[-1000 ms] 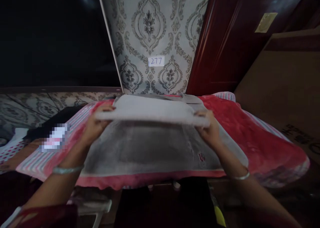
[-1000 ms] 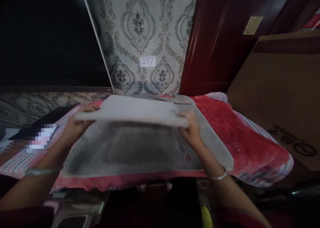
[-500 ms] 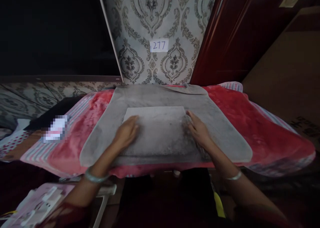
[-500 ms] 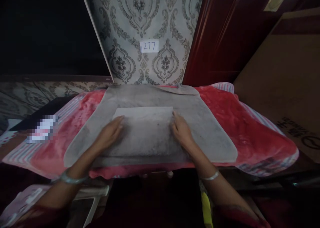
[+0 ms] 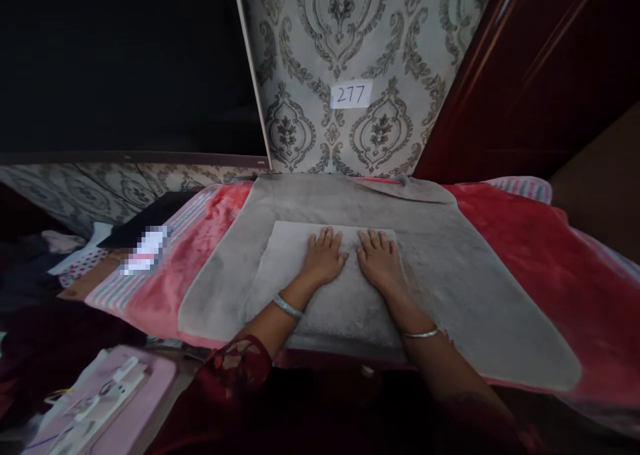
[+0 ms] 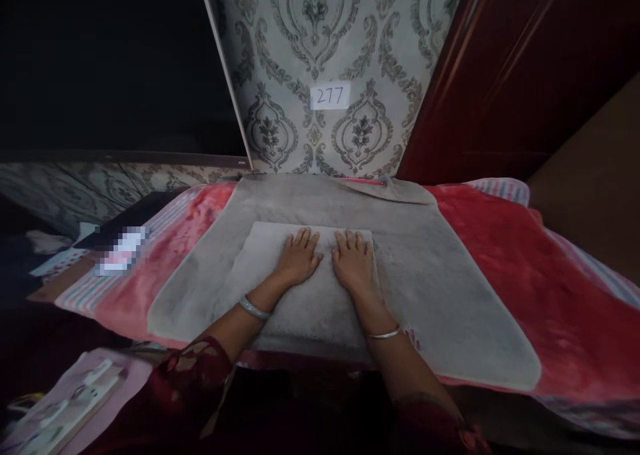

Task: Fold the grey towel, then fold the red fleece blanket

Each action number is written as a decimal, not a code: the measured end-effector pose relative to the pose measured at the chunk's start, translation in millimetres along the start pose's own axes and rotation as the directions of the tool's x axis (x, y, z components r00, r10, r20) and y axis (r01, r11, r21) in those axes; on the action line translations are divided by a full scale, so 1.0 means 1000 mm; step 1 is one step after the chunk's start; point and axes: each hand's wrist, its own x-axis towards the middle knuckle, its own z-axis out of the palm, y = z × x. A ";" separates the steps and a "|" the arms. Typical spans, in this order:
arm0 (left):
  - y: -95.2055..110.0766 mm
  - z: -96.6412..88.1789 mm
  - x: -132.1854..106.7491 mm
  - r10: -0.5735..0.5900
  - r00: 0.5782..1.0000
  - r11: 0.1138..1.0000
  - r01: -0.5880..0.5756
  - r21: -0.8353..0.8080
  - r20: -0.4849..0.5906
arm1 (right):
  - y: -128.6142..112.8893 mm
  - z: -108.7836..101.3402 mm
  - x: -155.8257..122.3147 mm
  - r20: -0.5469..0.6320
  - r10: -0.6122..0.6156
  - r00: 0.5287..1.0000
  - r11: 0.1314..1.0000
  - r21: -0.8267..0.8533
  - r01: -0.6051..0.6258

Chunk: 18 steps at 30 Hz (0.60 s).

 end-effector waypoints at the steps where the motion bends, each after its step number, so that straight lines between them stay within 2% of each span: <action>1: -0.004 -0.002 0.001 -0.011 1.000 1.000 0.011 -0.002 0.010 | 0.000 -0.001 0.000 0.004 -0.001 1.000 1.000 -0.003 0.001; 3: -0.017 -0.009 0.004 -0.057 0.998 0.998 0.057 0.010 0.038 | -0.001 -0.003 0.001 0.014 -0.001 1.000 1.000 -0.007 0.001; 6: -0.053 -0.021 0.005 -0.147 0.987 0.989 0.145 0.036 0.059 | -0.001 -0.004 0.002 0.020 0.004 1.000 1.000 -0.009 -0.004; 9: -0.094 -0.030 -0.005 -0.178 0.984 0.984 0.178 -0.022 0.010 | -0.001 -0.004 0.002 0.017 0.004 1.000 1.000 -0.005 -0.004; 12: -0.122 -0.038 -0.018 -0.271 0.962 0.961 0.268 -0.069 -0.036 | -0.002 -0.004 0.001 0.020 0.004 1.000 1.000 0.004 -0.005; 15: -0.131 -0.048 -0.026 -0.379 0.923 0.925 0.376 -0.057 -0.060 | -0.002 -0.005 0.000 0.019 0.010 1.000 1.000 0.015 -0.011; 18: -0.115 -0.058 -0.029 -0.440 0.892 0.898 0.439 -0.034 -0.107 | -0.004 -0.010 0.002 0.017 0.013 1.000 1.000 0.020 -0.014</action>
